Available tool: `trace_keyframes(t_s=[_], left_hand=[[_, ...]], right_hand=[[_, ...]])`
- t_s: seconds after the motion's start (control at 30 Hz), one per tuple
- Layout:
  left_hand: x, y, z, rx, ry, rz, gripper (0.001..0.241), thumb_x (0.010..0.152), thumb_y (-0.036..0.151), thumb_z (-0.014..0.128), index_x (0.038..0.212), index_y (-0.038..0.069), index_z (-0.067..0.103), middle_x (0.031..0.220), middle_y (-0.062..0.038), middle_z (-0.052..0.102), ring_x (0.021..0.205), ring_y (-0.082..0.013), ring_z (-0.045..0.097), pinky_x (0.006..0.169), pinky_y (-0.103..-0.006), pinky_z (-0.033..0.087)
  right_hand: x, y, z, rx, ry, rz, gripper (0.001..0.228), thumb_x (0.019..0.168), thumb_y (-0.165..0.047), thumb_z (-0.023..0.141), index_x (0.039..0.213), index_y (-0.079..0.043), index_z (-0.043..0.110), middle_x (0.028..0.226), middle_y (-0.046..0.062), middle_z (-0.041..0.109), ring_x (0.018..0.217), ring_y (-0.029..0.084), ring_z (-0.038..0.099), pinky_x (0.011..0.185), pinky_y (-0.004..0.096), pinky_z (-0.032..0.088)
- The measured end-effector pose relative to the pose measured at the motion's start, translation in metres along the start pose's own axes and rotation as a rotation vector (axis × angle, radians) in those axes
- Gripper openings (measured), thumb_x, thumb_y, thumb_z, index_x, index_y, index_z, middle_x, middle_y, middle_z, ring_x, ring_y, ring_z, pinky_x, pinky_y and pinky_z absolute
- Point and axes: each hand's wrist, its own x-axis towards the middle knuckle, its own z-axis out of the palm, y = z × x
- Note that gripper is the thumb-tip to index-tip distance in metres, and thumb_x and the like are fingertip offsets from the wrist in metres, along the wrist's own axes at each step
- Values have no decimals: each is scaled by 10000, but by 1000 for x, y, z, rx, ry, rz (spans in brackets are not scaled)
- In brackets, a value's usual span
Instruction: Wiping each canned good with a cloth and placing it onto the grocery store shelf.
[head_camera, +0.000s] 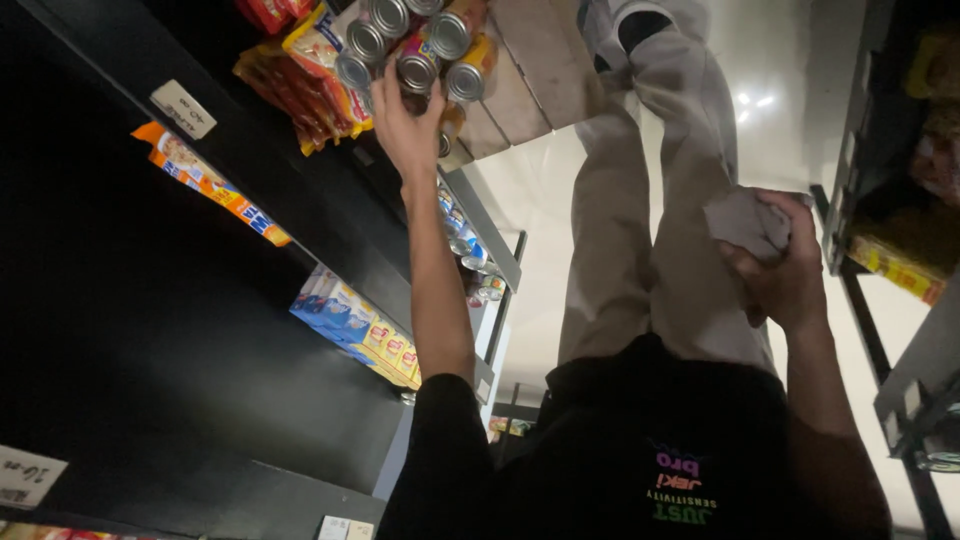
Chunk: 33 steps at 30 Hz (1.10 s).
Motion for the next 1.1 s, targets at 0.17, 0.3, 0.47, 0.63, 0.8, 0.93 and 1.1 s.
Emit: trace_keyframes(t_s=[0.17, 0.3, 0.47, 0.63, 0.8, 0.93, 1.1], left_hand=[[20, -12, 9, 200, -132, 55, 634, 875, 288, 866, 1390, 60, 575, 1045, -36, 575, 897, -202, 632, 831, -332, 561], [43, 14, -5, 93, -26, 97, 475, 890, 200, 792, 1328, 144, 616, 1082, -40, 519, 929, -202, 593, 852, -342, 554], [82, 18, 25, 336, -164, 141, 757, 804, 525, 896, 1398, 187, 572, 1373, -51, 562, 1191, -311, 623, 1084, -595, 398], [101, 44, 24, 344, -100, 184, 577, 705, 371, 925, 1184, 166, 678, 1043, -30, 725, 942, -291, 544, 910, -501, 362], [84, 59, -40, 226, -53, 153, 495, 748, 305, 894, 1156, 118, 686, 1083, -41, 755, 959, -266, 619, 966, -504, 395], [32, 75, -136, -155, 119, 176, 566, 804, 138, 878, 1276, 73, 573, 1140, -112, 627, 1028, -279, 635, 931, -380, 540], [-84, 95, -204, -617, 415, 147, 728, 802, 170, 927, 1449, 75, 607, 1358, -155, 622, 1325, -271, 570, 1165, -444, 394]], right_hand=[[1, -3, 3, 14, -30, 191, 699, 780, 44, 786, 1397, 9, 459, 1366, 236, 526, 1224, 421, 570, 1011, 505, 495], [-1, -3, 6, 91, -3, 198, 674, 814, 11, 780, 1409, -34, 465, 1350, 188, 560, 1218, 363, 584, 1016, 465, 486], [-1, 0, 11, 40, -18, 160, 685, 790, 24, 762, 1401, -1, 453, 1371, 224, 550, 1249, 419, 572, 1051, 510, 478], [1, -7, 15, 31, 6, 29, 692, 785, 55, 765, 1401, 27, 450, 1341, 239, 528, 1217, 424, 570, 1048, 512, 480], [3, -19, 10, 153, -28, 130, 671, 819, 66, 668, 1436, 21, 409, 1348, 232, 529, 1201, 370, 565, 1002, 450, 469], [19, -58, 4, 157, -113, -53, 676, 817, 65, 665, 1436, -10, 403, 1338, 202, 480, 1215, 373, 532, 1042, 498, 448], [28, -188, 3, 118, -247, -282, 723, 851, -87, 792, 1494, -9, 470, 1436, 315, 490, 1441, 498, 377, 1186, 622, 259]])
